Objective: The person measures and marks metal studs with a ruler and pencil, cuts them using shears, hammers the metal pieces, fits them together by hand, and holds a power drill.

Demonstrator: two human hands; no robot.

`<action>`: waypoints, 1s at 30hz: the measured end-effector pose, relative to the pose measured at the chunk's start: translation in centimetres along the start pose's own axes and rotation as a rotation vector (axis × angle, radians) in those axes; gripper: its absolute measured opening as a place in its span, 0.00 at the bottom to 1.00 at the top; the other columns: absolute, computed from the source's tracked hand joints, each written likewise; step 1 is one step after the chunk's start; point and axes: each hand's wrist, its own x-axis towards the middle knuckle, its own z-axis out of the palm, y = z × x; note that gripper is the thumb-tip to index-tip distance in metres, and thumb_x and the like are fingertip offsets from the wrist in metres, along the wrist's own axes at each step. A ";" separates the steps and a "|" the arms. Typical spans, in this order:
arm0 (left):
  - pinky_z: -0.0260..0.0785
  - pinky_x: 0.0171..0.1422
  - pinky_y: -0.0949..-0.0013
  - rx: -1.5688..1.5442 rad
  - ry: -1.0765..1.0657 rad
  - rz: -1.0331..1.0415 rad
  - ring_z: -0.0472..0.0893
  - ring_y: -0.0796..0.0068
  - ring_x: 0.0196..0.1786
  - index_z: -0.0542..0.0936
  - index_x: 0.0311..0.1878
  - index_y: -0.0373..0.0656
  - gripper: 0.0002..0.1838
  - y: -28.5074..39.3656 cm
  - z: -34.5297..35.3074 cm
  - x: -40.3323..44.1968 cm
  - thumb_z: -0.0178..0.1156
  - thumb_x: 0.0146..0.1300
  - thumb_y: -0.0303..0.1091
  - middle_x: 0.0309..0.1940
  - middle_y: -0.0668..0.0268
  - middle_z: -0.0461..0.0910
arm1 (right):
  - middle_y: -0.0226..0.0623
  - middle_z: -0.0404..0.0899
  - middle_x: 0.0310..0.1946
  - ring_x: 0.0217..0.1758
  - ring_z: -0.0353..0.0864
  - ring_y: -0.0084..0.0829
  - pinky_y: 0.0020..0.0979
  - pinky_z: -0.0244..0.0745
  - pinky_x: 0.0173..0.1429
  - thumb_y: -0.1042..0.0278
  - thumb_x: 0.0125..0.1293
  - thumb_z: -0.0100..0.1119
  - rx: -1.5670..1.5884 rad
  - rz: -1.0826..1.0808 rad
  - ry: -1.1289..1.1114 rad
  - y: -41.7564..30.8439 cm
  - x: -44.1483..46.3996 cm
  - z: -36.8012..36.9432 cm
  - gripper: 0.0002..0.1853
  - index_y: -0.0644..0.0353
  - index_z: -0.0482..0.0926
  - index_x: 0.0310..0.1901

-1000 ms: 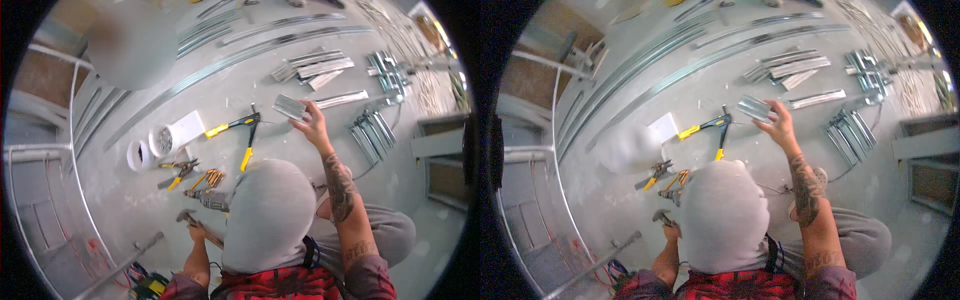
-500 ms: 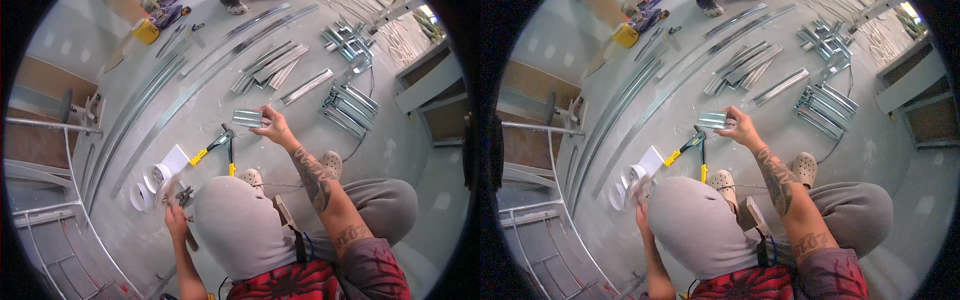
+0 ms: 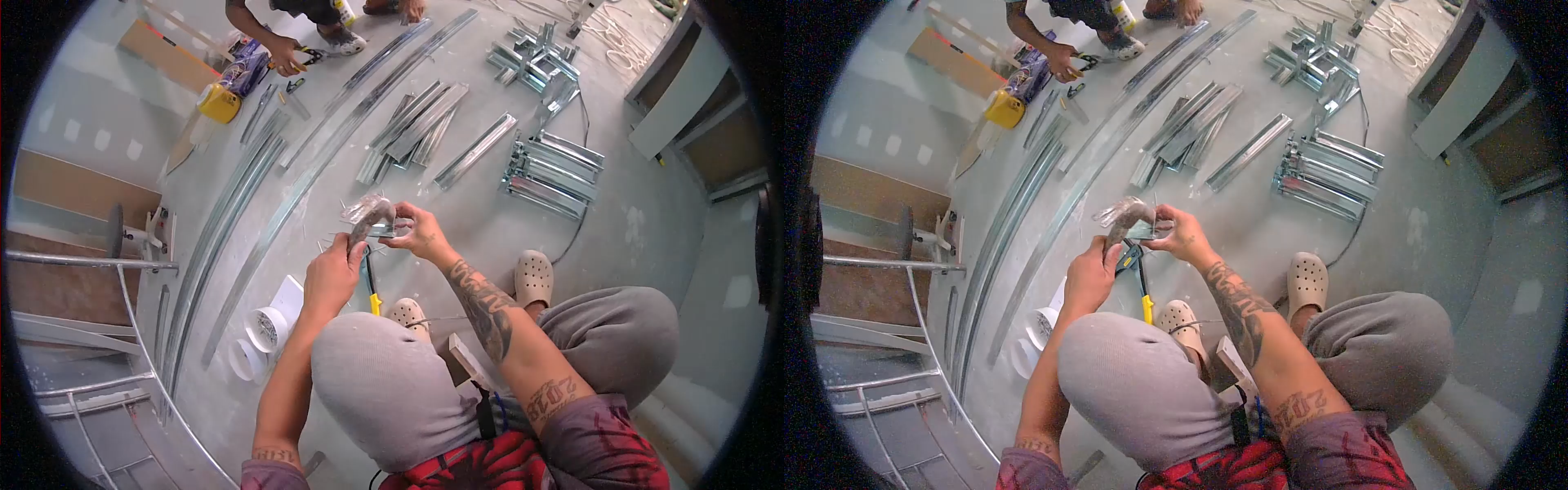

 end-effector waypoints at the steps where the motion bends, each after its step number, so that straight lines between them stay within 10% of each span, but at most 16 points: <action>1: 0.70 0.34 0.44 0.003 0.001 -0.001 0.81 0.40 0.33 0.73 0.48 0.41 0.17 0.2 0.0 0.1 0.51 0.74 0.47 0.27 0.48 0.81 | 0.33 0.83 0.45 0.49 0.83 0.28 0.30 0.79 0.55 0.69 0.47 0.80 -0.023 -0.017 -0.002 -0.1 0.1 0.0 0.29 0.63 0.77 0.51; 30: 0.71 0.39 0.43 -0.013 -0.013 -0.124 0.82 0.40 0.38 0.73 0.49 0.42 0.19 0.4 -1.4 -2.5 0.51 0.73 0.50 0.32 0.48 0.83 | 0.31 0.83 0.43 0.47 0.80 0.21 0.28 0.77 0.56 0.75 0.49 0.78 -0.023 -0.012 0.015 0.6 0.2 1.5 0.28 0.61 0.78 0.53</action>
